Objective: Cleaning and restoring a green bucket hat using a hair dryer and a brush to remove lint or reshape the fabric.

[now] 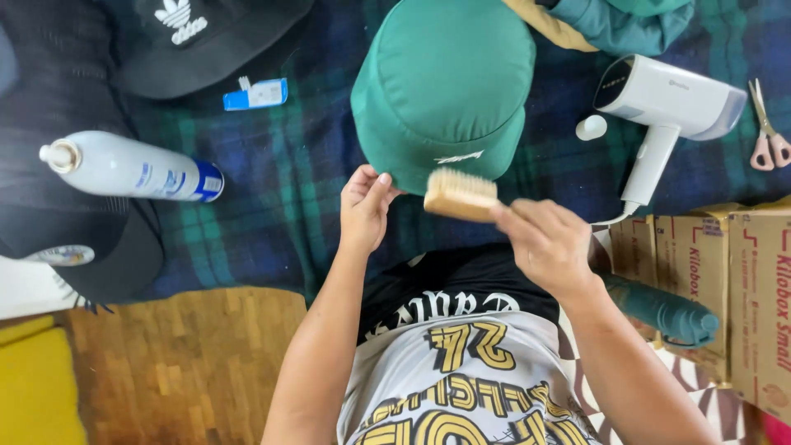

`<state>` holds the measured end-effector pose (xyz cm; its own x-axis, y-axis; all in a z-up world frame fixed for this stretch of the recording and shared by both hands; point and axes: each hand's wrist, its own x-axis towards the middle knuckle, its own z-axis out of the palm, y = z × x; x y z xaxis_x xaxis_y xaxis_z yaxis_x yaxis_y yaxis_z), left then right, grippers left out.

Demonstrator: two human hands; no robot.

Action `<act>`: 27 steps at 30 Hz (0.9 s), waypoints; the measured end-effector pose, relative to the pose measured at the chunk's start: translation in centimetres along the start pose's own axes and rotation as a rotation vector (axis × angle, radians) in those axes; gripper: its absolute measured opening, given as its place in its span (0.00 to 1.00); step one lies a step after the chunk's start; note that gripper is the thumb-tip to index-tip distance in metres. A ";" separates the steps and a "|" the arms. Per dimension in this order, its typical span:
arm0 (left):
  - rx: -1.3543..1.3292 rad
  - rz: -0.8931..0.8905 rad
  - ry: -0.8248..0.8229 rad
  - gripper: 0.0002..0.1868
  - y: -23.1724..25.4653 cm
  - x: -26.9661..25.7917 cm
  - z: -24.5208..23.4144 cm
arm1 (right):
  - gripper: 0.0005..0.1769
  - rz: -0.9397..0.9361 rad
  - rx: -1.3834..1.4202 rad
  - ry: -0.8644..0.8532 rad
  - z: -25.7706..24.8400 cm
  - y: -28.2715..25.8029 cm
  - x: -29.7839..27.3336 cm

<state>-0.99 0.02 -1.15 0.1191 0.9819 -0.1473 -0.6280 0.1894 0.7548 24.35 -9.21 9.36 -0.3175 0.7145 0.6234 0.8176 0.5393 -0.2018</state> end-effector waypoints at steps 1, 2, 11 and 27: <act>0.006 0.008 -0.021 0.04 0.0 0.1 -0.1 | 0.16 0.008 -0.104 0.045 -0.4 -0.4 1.3; -0.006 0.022 -0.012 0.04 -0.5 0.1 -0.5 | 0.16 -0.012 -0.101 0.039 0.3 -0.7 1.8; -0.073 0.022 -0.050 0.02 -1.5 0.2 -1.8 | 0.17 -0.093 -0.331 0.020 1.2 -8.6 8.0; -0.733 -0.211 -0.274 0.40 1.8 0.9 -4.0 | 0.19 0.088 -0.105 -0.140 6.2 -11.9 9.0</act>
<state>-5.05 1.26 -2.48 0.4162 0.9093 -0.0059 -0.9041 0.4145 0.1037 8.78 -6.45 12.67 -0.3003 0.8160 0.4939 0.8884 0.4278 -0.1666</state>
